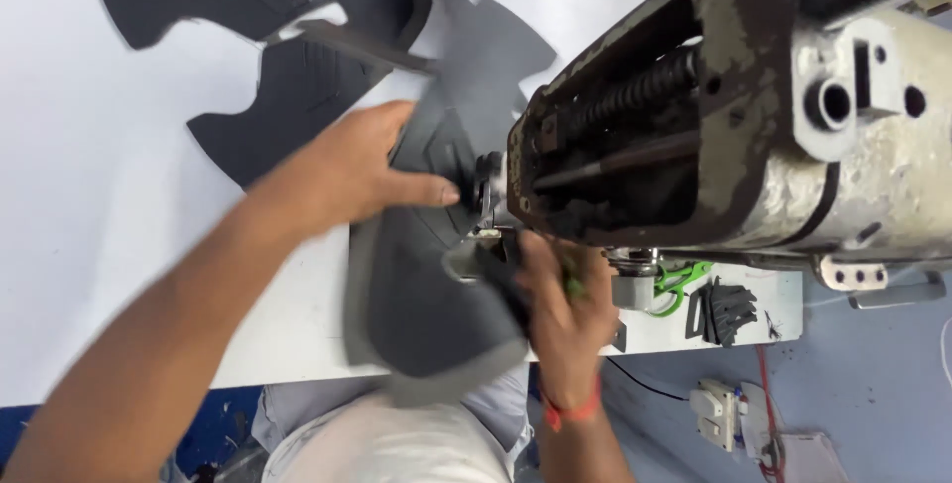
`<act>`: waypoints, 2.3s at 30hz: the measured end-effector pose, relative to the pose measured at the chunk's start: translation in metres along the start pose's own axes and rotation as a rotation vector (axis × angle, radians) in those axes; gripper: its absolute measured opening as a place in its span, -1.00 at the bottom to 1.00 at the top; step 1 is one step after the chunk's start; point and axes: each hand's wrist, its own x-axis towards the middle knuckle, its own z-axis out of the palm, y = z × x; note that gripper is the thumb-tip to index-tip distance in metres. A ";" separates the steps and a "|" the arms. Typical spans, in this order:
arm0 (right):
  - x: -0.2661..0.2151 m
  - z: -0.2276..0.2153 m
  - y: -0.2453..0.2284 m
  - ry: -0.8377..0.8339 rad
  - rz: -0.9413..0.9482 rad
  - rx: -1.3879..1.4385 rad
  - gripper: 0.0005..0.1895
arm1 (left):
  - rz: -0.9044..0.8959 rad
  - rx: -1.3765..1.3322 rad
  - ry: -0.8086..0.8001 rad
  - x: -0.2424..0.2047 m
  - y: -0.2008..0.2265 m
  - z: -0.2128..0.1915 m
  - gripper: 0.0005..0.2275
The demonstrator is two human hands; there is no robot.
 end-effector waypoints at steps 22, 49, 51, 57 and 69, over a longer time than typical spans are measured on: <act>-0.057 -0.089 0.124 -0.296 0.221 0.598 -0.62 | 0.096 -0.333 0.238 -0.014 -0.034 0.031 -0.52; 0.010 -0.045 0.021 0.013 -0.149 -0.219 -0.62 | -0.021 0.276 0.103 0.002 -0.005 -0.004 -0.42; 0.009 -0.043 0.026 0.022 -0.133 -0.166 -0.59 | 0.078 0.251 0.100 0.008 -0.012 -0.005 -0.43; 0.017 -0.049 0.035 0.073 -0.165 0.046 -0.73 | 0.211 0.215 0.309 -0.020 -0.040 0.026 -0.45; -0.018 -0.052 0.101 -0.280 0.164 -0.035 -0.49 | -0.007 0.451 0.375 -0.180 -0.018 0.000 -0.70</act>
